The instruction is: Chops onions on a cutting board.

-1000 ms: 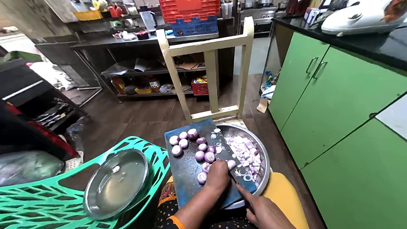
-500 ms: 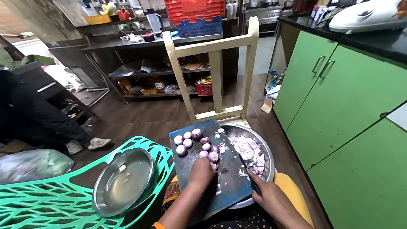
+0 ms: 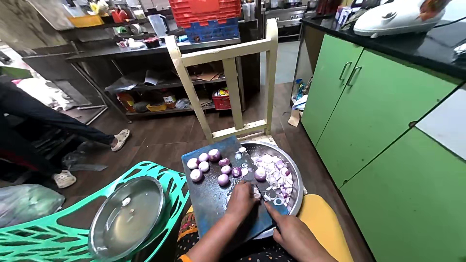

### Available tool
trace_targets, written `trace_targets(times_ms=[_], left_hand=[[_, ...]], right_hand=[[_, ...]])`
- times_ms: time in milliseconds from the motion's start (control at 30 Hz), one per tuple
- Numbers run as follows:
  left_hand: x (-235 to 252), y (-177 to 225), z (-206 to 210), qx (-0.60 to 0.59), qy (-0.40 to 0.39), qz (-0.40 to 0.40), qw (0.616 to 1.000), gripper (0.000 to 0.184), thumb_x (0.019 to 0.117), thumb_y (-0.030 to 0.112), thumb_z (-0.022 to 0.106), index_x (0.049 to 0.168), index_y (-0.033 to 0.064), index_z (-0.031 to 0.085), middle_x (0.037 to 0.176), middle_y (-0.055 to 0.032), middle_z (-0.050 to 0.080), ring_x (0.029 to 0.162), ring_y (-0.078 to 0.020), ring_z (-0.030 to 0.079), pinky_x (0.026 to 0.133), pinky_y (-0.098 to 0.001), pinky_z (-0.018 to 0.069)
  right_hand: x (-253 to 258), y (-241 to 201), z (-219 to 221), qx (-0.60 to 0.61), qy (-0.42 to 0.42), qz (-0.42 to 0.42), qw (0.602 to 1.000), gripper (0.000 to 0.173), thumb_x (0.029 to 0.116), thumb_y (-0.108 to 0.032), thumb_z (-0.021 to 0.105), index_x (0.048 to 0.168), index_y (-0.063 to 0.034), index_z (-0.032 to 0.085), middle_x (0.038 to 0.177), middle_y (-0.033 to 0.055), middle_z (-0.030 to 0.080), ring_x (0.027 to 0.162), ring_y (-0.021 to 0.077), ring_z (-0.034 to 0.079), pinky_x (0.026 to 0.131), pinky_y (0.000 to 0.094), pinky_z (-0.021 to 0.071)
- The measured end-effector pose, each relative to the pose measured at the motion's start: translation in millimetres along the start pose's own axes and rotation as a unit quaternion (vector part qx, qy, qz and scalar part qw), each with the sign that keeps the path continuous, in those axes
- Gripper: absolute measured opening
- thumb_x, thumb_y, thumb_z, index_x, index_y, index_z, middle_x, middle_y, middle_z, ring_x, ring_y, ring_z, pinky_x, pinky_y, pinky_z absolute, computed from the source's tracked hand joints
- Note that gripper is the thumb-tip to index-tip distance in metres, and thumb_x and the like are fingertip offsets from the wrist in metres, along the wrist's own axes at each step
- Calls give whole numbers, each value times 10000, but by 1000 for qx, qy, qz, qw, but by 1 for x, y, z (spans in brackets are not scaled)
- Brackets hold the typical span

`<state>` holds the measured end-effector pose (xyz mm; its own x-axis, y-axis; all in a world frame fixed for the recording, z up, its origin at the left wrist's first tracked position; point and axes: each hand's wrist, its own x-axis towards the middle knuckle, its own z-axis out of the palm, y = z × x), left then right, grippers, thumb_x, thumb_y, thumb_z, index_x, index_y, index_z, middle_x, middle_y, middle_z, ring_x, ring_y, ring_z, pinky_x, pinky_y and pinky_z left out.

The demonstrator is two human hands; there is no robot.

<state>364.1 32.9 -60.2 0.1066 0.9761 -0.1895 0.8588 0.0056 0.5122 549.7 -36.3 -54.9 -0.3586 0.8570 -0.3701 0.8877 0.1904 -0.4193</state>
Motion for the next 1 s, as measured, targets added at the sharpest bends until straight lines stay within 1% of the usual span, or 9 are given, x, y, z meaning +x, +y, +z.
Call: trace_targets(times_ms=[133, 200, 267, 367, 467, 633, 767, 833, 1000], left_hand=[[-2, 1, 0, -4, 14, -7, 1000, 276, 880, 264, 814, 1004, 25, 753, 1035, -143, 727, 1022, -288, 698, 972, -477, 563], [0, 9, -5, 16, -8, -23, 1000, 235, 884, 240, 793, 971, 26, 752, 1007, -146, 736, 1003, -298, 708, 944, -502, 573], [4, 16, -12, 49, -38, -44, 997, 206, 896, 221, 763, 972, 29, 752, 1018, -160, 740, 1019, -328, 713, 930, -539, 578], [9, 27, -14, 99, -63, -56, 992, 204, 924, 226, 709, 942, 25, 741, 1012, -175, 735, 1008, -351, 715, 887, -565, 584], [10, 31, -15, 107, -68, -58, 990, 221, 924, 241, 725, 938, 21, 732, 1023, -180, 728, 1012, -353, 713, 884, -564, 585], [8, 32, -16, 113, -70, -47, 990, 182, 935, 180, 704, 980, 7, 739, 1052, -194, 729, 1024, -366, 714, 891, -564, 585], [11, 31, -11, 123, -70, -46, 989, 151, 927, 172, 709, 933, 24, 738, 1014, -181, 731, 985, -355, 719, 856, -562, 594], [12, 29, -13, 120, -67, -44, 990, 172, 930, 188, 710, 940, 19, 737, 1021, -181, 729, 1005, -351, 716, 881, -554, 590], [7, 29, -14, 120, -55, -52, 990, 163, 938, 170, 697, 950, 16, 747, 1026, -187, 735, 1010, -358, 718, 884, -559, 586]], right_hand=[[-2, 0, -3, -13, -1, 3, 1000, 741, 974, -182, 548, 1648, -303, 265, 953, 165, 723, 918, 379, 713, 814, 562, 564], [-8, 0, -4, -23, 34, -7, 999, 725, 971, -180, 546, 1641, -295, 293, 928, 155, 723, 879, 366, 719, 772, 551, 573], [-10, -5, -5, -30, 48, -18, 998, 721, 961, -169, 547, 1634, -287, 315, 915, 154, 720, 855, 363, 720, 748, 548, 575], [5, -12, -2, -30, 20, -3, 999, 716, 973, -139, 538, 1637, -273, 306, 955, 179, 719, 914, 386, 714, 797, 567, 567], [5, -7, -3, -33, -4, 10, 999, 748, 961, -147, 554, 1642, -303, 288, 971, 181, 721, 938, 393, 712, 811, 576, 564], [-25, -7, -8, -26, 31, -11, 999, 733, 960, -167, 546, 1640, -284, 300, 881, 155, 717, 824, 366, 720, 721, 549, 573], [4, -15, -5, -42, -1, 10, 999, 715, 978, -124, 526, 1637, -278, 298, 956, 183, 713, 923, 398, 710, 790, 574, 565], [0, -13, -5, -45, -15, 17, 999, 738, 978, -128, 536, 1647, -292, 270, 969, 186, 718, 935, 401, 712, 799, 579, 564], [-23, -14, -10, -27, 14, -10, 999, 718, 974, -160, 521, 1643, -286, 290, 896, 161, 719, 834, 375, 720, 724, 556, 570]])
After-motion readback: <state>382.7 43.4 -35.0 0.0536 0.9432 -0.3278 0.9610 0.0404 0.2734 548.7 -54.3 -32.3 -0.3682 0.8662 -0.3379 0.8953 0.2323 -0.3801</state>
